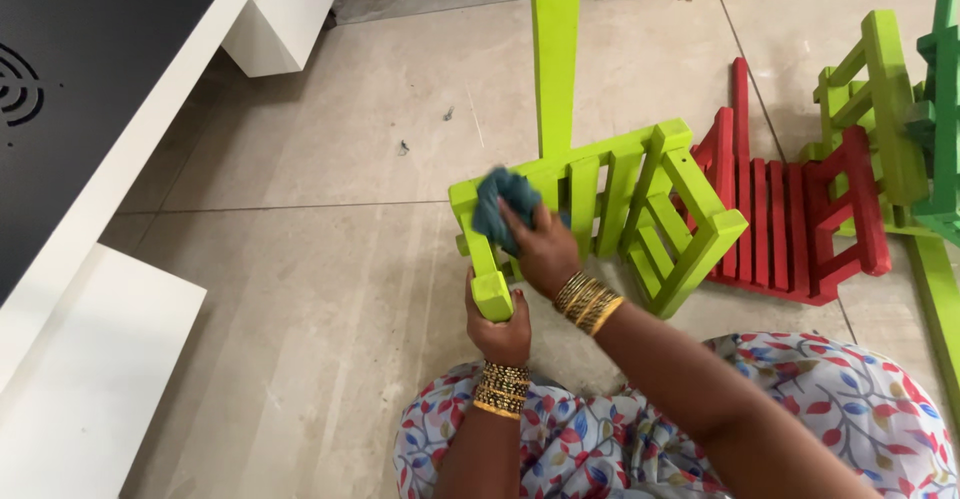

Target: The person sits on the floor and wipes small painted wooden chairs with a cloth, working over the red chair first and then the lime green chair, turning each chair to reach its slats, sides and underside.

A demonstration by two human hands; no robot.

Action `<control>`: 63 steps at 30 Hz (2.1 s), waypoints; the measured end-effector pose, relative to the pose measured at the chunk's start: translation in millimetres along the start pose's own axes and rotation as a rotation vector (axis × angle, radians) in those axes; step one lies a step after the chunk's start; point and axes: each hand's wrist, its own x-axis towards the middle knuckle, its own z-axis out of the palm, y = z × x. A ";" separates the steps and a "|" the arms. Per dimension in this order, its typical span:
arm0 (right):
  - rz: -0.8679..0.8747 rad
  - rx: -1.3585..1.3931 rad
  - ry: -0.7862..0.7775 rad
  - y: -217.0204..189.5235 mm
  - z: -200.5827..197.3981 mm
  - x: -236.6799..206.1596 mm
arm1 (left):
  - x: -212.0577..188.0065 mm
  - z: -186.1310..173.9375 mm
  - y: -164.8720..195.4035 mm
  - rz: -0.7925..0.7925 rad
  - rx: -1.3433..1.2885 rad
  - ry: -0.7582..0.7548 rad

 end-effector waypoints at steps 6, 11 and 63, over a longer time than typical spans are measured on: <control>0.005 -0.173 -0.272 4.3 45.3 -54.8 | -1.6 -1.9 3.6 -0.042 -0.119 -0.032; 0.387 -0.071 -0.644 16.1 46.1 -78.2 | -3.8 -1.9 3.0 -0.070 -0.076 -0.047; 0.714 -0.014 -0.337 106.3 11.4 -34.3 | -9.0 4.5 -6.5 -0.170 -0.122 -0.057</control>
